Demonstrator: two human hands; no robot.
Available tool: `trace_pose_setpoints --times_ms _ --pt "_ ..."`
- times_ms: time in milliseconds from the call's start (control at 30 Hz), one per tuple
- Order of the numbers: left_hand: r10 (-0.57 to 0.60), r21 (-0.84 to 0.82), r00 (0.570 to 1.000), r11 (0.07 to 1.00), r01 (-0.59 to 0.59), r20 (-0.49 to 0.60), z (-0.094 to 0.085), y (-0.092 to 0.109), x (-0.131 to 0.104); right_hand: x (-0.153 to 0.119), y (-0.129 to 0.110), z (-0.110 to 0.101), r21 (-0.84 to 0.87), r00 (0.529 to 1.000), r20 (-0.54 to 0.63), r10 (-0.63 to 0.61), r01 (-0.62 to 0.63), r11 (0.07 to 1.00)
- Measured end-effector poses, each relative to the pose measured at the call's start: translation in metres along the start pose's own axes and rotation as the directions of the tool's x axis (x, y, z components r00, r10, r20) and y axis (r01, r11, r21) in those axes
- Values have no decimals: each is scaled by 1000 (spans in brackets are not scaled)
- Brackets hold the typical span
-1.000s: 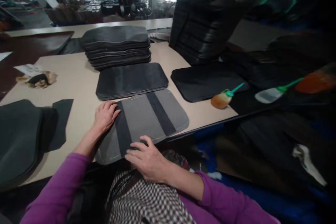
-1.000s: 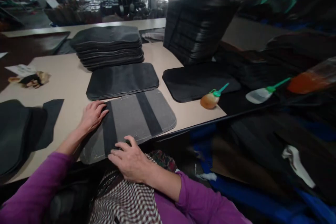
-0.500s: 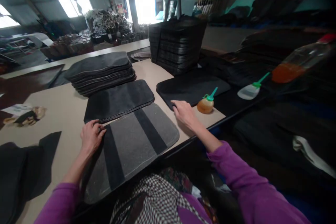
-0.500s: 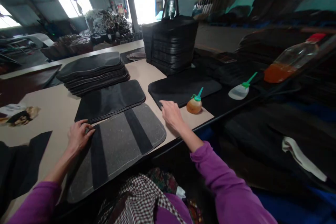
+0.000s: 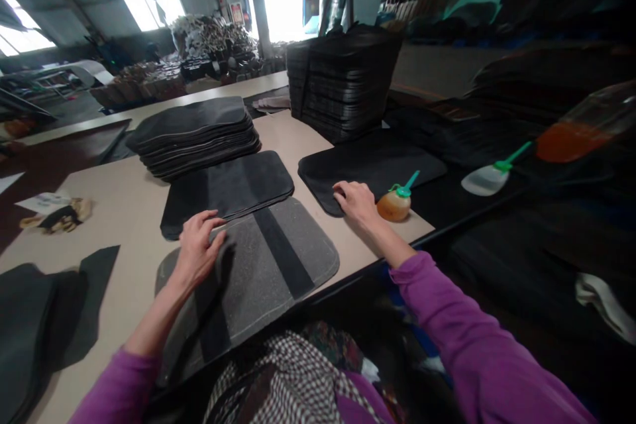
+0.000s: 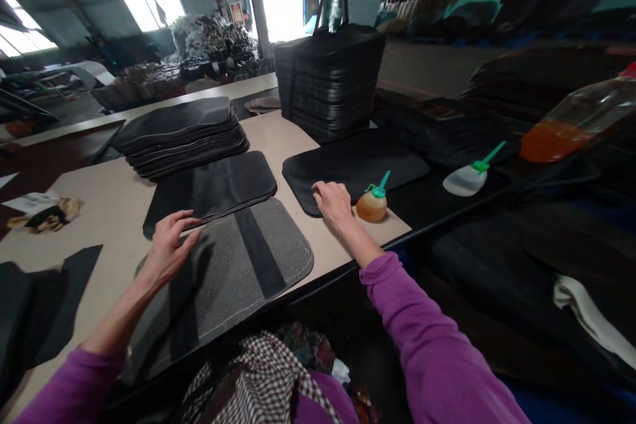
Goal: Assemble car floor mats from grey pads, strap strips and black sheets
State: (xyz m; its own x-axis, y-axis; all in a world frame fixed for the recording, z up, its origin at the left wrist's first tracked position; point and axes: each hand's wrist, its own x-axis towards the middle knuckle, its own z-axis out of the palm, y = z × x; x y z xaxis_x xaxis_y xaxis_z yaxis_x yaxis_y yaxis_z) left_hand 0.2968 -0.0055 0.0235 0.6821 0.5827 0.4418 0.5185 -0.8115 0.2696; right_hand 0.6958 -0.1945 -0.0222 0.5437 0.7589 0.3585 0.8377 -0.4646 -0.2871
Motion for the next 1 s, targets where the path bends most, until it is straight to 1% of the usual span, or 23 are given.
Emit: trace_pose_setpoints --times_ms 100,167,233,367,467,567,667,767,833,900,1000 --pt "44 -83 999 996 -42 24 9 31 10 -1 1 1 52 998 2 -61 61 997" --pt "67 -132 997 989 -61 46 14 46 14 -3 1 3 79 997 5 -78 78 994" --pt "88 -171 994 982 -76 68 17 57 15 -5 2 5 99 998 1 -64 64 993" --pt "119 -234 988 968 -95 93 24 72 12 -7 4 9 155 999 -33 4 1 988" --pt "114 -279 986 957 -77 120 29 80 11 -5 5 9 250 995 -64 77 -58 966" --pt "103 -356 983 933 -43 149 32 87 12 5 7 6 393 982 -102 159 -107 913" --pt "72 -467 982 884 18 173 33 92 17 18 7 0 526 971 -127 204 -109 844" --pt "6 -591 976 797 126 216 38 98 26 23 2 -5 611 967 -133 216 -92 787" --pt "-63 -677 959 696 240 275 45 105 36 20 -3 -7 645 966 -129 222 -88 759" --pt "-118 -751 928 556 357 354 55 115 51 14 -8 -7 670 966 -122 227 -89 737" --pt "-133 -818 879 325 475 457 76 135 80 4 -15 -4 689 966 -108 234 -97 718"
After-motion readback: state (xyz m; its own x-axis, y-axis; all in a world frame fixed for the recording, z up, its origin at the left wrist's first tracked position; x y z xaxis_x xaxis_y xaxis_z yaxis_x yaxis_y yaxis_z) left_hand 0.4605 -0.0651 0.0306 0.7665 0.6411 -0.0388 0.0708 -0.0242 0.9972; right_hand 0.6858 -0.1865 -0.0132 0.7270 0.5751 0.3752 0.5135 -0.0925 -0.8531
